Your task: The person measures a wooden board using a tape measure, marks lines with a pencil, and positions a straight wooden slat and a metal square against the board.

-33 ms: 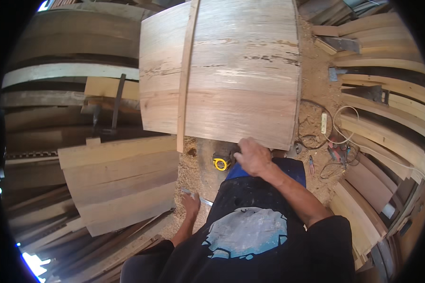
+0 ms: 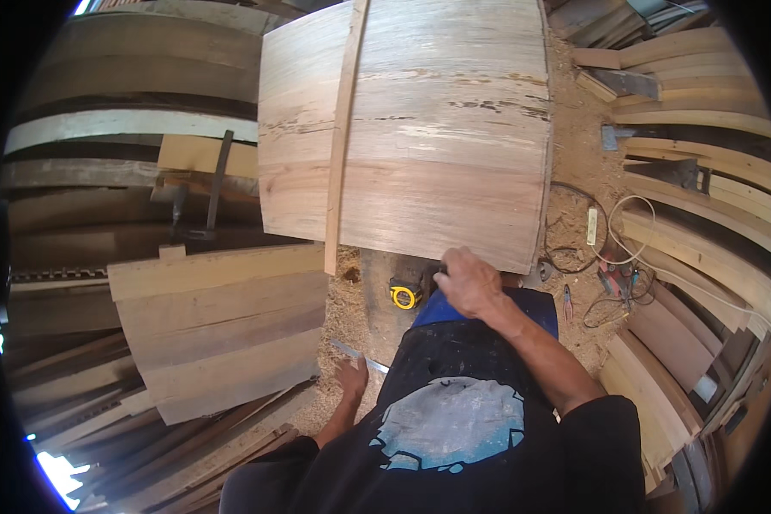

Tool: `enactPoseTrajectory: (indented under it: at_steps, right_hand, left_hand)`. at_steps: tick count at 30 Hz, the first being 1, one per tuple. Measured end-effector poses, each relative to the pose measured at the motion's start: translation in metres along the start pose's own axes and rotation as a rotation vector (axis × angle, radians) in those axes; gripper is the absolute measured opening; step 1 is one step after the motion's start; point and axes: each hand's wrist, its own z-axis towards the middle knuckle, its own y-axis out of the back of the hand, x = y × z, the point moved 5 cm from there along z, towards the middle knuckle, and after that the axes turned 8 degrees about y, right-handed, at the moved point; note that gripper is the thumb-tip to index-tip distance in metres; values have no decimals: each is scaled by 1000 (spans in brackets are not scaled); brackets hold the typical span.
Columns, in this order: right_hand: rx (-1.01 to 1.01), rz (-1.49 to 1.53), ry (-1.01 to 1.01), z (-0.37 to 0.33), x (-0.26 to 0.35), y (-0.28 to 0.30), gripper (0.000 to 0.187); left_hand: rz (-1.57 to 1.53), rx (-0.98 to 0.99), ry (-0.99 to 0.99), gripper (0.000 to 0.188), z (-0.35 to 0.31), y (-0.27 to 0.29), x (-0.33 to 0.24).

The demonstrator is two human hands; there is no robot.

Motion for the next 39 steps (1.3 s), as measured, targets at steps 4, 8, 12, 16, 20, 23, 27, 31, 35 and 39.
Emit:
enactPoseTrajectory:
  at_steps: [4,8,12,16,20,23,27,31,35,39]
  right_hand:
    - [4,-30,-14,-1,-11,20,28]
    - [-9,-15,-1,-4,-25,34,28]
    - [57,-54,-53,-7,-39,16,29]
    - [38,-16,-55,-12,-35,17,28]
    - [57,21,-34,-18,-28,9,29]
    - [70,92,-26,-29,-29,4,40]
    - [72,187,-8,-42,-29,-14,52]
    - [-17,393,109,-57,-22,-36,60]
    - [-133,723,-8,-70,-35,-48,43]
    - [-316,848,-204,-84,-60,-51,27]
  left_hand:
    - [-257,327,534,121,-18,-74,85]
    - [-704,442,549,114,-3,-135,96]
    - [-411,156,366,61,17,-138,63]
    - [-1047,168,229,19,19,-126,51]
    - [-1223,19,219,4,40,-68,57]
    - [-1069,216,-123,8,31,0,-19]
    - [-891,323,-481,15,-13,93,-174]
    - [-1039,616,-556,18,-72,95,-308]
    - [-1133,826,-560,21,-114,46,-382]
    - [-991,895,-620,26,-127,17,-401]
